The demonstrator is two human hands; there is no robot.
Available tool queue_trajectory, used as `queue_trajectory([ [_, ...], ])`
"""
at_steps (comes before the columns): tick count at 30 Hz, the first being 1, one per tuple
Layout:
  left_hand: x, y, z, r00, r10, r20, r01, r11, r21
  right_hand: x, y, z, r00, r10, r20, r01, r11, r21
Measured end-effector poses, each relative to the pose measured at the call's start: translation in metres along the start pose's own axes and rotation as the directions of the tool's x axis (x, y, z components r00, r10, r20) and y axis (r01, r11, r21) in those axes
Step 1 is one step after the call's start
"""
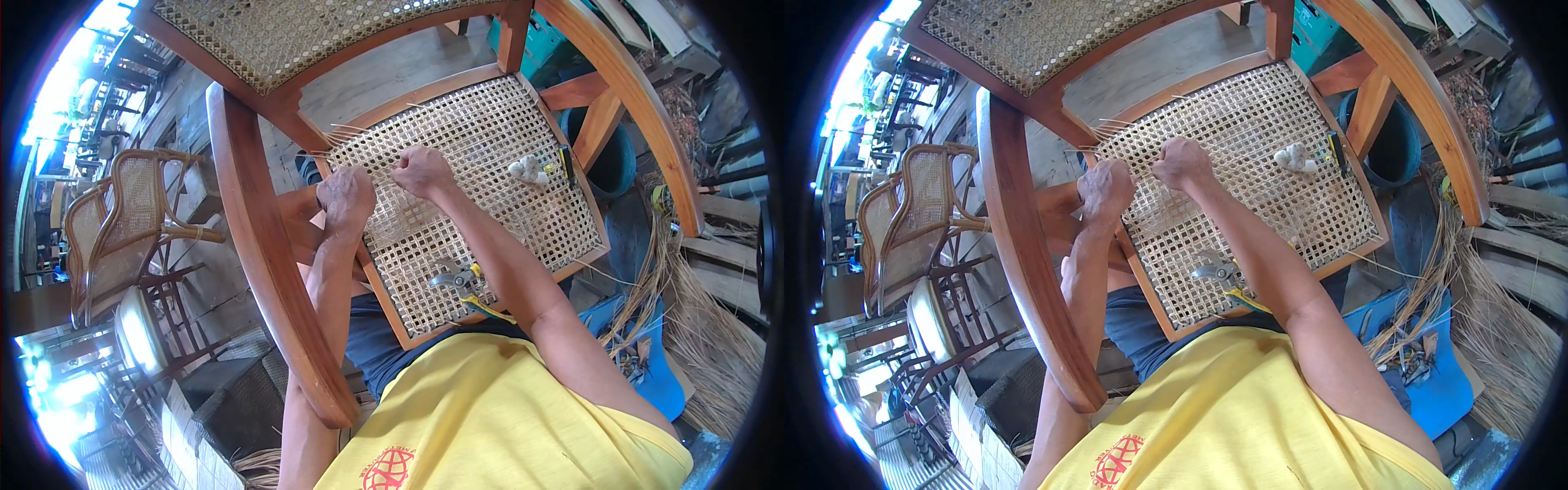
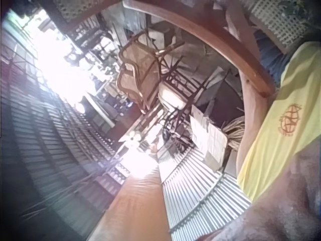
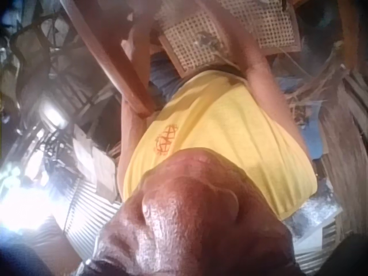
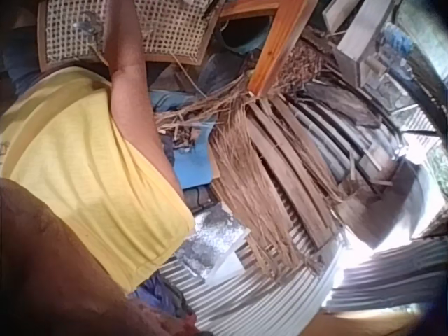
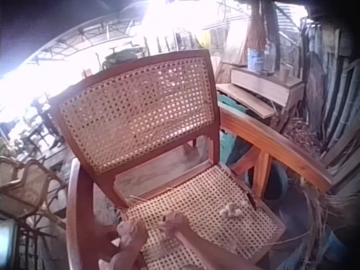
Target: The person weaves cane strands through a chair seat frame by hand, using a pair of pliers to pull and position the strands.
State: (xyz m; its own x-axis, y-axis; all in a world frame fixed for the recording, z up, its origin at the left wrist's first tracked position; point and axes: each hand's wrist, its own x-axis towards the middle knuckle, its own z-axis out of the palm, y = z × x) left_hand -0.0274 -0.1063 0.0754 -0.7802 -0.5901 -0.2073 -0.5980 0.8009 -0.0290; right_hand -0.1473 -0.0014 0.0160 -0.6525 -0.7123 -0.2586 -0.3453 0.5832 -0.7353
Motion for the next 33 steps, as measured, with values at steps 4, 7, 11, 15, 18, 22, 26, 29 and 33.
queue_trajectory([
  [4, 0.001, 0.003, -0.001, 1.000, 0.001, 0.017, 0.000, 0.999, -0.050, -0.001, 0.001, -0.002, 0.999, 0.019, 0.030, -0.020, 0.999, 0.044],
  [7, 0.000, 0.003, 0.001, 0.999, -0.010, 0.040, 0.013, 0.998, -0.061, -0.003, 0.002, 0.002, 0.998, 0.009, -0.054, -0.006, 0.998, 0.060],
  [11, 0.000, -0.001, 0.005, 0.999, 0.000, 0.046, 0.004, 0.996, -0.084, 0.001, 0.000, 0.009, 0.997, 0.007, 0.080, 0.000, 0.996, -0.089],
  [15, 0.008, 0.000, 0.005, 0.996, 0.002, 0.091, 0.008, 0.994, -0.109, 0.001, -0.005, 0.018, 0.988, -0.061, 0.141, 0.085, 0.982, -0.171],
  [18, 0.007, 0.005, -0.003, 0.993, -0.038, 0.108, 0.045, 0.997, -0.062, -0.007, -0.004, 0.021, 0.984, -0.167, 0.062, 0.178, 0.948, -0.264],
  [22, -0.002, 0.007, -0.030, 0.960, -0.221, -0.171, 0.218, 0.975, -0.040, -0.024, -0.001, 0.024, 0.957, -0.282, -0.061, 0.250, 0.915, -0.318],
  [26, 0.001, -0.004, -0.068, 0.779, -0.240, -0.579, 0.051, 0.945, -0.323, -0.040, 0.002, 0.031, 0.871, -0.466, -0.154, 0.396, 0.852, -0.343],
  [29, -0.010, 0.010, -0.071, 0.665, -0.203, -0.719, -0.255, 0.843, -0.473, -0.038, 0.007, 0.029, 0.897, -0.438, -0.056, 0.412, 0.875, -0.255],
  [33, -0.093, 0.041, -0.040, 0.950, 0.129, -0.285, -0.293, 0.686, -0.666, -0.018, 0.012, 0.015, 0.996, -0.059, 0.065, 0.026, 0.907, 0.420],
])
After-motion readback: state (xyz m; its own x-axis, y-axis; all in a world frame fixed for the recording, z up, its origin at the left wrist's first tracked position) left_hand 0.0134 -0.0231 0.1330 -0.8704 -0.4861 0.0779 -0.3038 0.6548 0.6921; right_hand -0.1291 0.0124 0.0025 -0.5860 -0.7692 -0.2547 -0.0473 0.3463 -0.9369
